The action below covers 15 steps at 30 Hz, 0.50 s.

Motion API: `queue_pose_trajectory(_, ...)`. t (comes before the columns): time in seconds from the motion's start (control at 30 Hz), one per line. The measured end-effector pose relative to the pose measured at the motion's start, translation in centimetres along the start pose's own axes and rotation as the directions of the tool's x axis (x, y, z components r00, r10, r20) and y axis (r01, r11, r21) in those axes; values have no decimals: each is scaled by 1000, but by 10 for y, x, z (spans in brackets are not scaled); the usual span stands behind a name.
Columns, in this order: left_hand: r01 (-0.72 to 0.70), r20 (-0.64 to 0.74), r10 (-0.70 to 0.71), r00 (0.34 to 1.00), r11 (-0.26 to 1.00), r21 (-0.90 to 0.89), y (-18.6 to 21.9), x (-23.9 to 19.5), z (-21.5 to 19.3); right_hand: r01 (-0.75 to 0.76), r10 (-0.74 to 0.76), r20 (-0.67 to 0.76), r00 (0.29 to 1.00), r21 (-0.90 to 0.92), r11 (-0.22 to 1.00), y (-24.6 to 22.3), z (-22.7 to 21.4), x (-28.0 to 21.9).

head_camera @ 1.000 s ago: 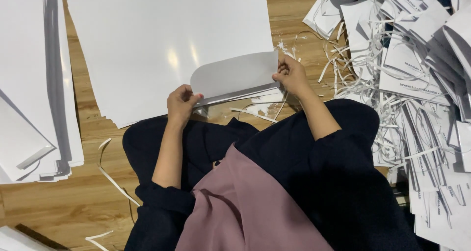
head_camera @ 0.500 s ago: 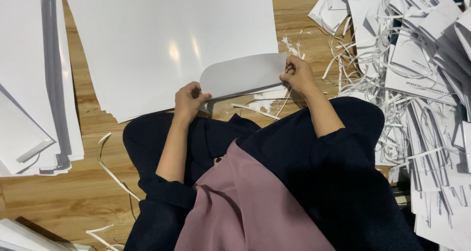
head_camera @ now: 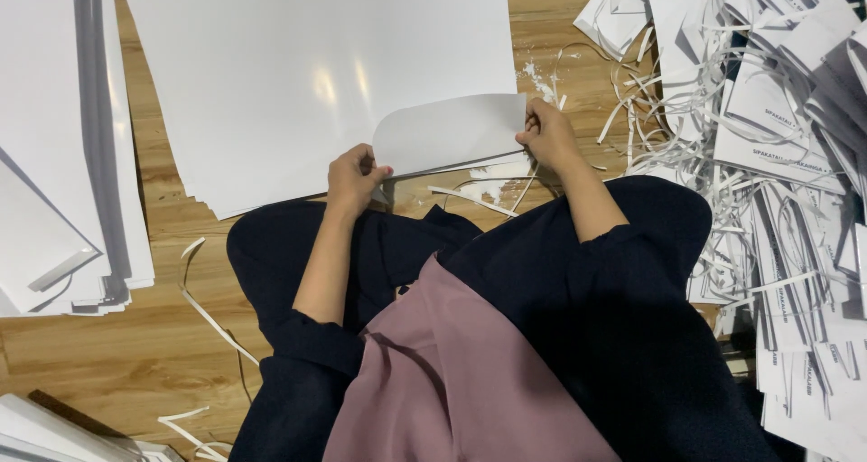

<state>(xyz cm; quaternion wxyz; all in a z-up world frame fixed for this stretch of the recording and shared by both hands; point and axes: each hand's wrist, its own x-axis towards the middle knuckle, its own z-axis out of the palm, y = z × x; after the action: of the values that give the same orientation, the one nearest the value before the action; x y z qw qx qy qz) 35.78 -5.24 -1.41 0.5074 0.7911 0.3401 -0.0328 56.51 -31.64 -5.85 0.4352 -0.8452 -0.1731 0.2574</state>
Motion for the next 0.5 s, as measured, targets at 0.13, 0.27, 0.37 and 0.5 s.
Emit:
queue_pose_trajectory(0.13, -25, -11, 25, 1000, 998, 51, 4, -2, 0, -10, 10, 5, 1000, -146, 989, -23, -3, -8)
queue_pose_trajectory(0.27, -35, -22, 37, 999, 995, 89, 4, -2, 2, 8, 0, 34, 999, -217, 976, -36, -4, -11)
queue_pose_trajectory(0.37, -43, -22, 45, 999, 994, 101, 6, -3, 2, 23, -17, 27, 999, -226, 974, -35, -4, -10)
queue_pose_trajectory(0.5, -38, -22, 40, 999, 993, 108, 4, -2, 0, 22, -16, 47, 999, -139, 990, -2, -1, 2)
